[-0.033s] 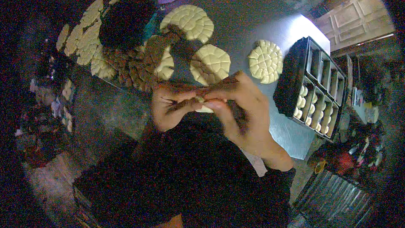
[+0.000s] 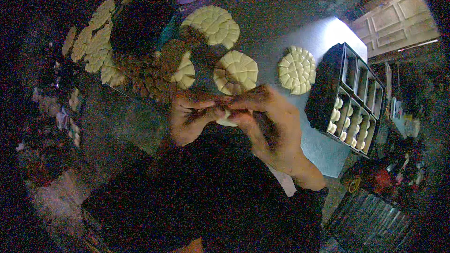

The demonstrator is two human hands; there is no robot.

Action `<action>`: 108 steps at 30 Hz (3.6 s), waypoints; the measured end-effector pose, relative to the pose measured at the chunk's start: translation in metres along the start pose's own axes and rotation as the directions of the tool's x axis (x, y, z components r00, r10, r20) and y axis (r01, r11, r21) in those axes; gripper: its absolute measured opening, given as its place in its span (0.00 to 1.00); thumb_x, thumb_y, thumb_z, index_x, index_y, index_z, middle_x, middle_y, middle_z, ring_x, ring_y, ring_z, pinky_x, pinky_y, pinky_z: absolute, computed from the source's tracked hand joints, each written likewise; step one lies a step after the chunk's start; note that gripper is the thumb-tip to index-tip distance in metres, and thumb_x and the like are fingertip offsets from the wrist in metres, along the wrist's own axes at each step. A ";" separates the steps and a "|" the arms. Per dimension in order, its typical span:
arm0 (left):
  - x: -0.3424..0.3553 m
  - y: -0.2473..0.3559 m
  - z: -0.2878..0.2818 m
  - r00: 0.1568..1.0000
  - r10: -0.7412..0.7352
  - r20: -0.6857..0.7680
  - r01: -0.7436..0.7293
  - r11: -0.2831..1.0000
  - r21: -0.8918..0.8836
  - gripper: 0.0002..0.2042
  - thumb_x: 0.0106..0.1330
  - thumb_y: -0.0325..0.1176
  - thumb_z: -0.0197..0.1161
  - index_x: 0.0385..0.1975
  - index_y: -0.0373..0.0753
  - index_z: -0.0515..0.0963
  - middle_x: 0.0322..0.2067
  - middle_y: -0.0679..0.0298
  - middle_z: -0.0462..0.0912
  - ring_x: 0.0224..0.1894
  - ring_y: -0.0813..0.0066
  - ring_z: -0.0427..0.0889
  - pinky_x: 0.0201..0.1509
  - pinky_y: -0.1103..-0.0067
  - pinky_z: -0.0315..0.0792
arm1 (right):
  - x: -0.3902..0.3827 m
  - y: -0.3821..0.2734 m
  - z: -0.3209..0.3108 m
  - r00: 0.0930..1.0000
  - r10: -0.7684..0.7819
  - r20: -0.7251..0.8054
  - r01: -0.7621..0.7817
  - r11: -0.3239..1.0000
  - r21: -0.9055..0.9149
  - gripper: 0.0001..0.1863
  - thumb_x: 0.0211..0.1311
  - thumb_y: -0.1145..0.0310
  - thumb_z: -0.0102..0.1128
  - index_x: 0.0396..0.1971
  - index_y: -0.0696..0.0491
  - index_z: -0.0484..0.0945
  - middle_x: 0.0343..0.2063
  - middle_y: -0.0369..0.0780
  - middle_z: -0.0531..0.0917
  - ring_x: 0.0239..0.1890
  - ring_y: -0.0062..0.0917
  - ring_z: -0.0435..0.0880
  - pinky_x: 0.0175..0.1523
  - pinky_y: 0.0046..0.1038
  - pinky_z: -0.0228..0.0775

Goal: The person prepares dough by adding a dark filling from a bowl by hand, sealing the edges, and placing the filled dough pieces into a metal baking pan.

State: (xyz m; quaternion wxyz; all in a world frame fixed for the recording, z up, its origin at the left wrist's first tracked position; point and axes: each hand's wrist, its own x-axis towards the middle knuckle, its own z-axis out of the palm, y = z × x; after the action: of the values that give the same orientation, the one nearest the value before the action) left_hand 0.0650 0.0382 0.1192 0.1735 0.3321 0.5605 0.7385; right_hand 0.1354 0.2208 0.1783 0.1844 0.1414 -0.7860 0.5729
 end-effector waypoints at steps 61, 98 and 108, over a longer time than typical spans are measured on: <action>-0.024 -0.066 -0.092 0.667 0.739 -0.094 -0.589 0.600 0.542 0.26 0.68 0.54 0.60 0.53 0.38 0.73 0.48 0.57 0.75 0.51 0.58 0.78 0.56 0.67 0.74 | 0.034 0.049 0.170 0.918 0.329 0.223 -0.389 0.628 0.674 0.28 0.62 0.78 0.64 0.62 0.57 0.67 0.40 0.37 0.79 0.41 0.19 0.78 0.56 0.26 0.72; -0.056 -0.007 -0.175 0.678 -0.556 -0.481 -0.038 0.627 -0.778 0.24 0.78 0.51 0.48 0.57 0.36 0.75 0.53 0.62 0.80 0.55 0.72 0.78 0.63 0.72 0.69 | 0.148 0.084 0.211 0.831 0.396 0.391 -0.533 0.767 0.356 0.17 0.69 0.75 0.60 0.54 0.56 0.69 0.40 0.42 0.86 0.33 0.19 0.84 0.41 0.22 0.78; -0.042 -0.007 -0.026 0.819 -0.395 -0.416 0.182 0.867 -0.465 0.28 0.68 0.27 0.62 0.67 0.29 0.64 0.63 0.55 0.71 0.64 0.66 0.72 0.67 0.69 0.68 | 0.034 0.043 0.062 0.954 -0.097 0.284 0.187 0.932 -0.309 0.21 0.54 0.82 0.66 0.51 0.58 0.82 0.57 0.51 0.78 0.55 0.41 0.83 0.60 0.34 0.75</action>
State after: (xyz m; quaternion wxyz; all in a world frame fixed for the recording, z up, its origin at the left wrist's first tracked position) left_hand 0.0766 -0.0041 0.0960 0.2001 -0.0039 0.4655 0.8621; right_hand 0.0783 0.1748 0.1403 0.1405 0.2404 -0.8764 0.3929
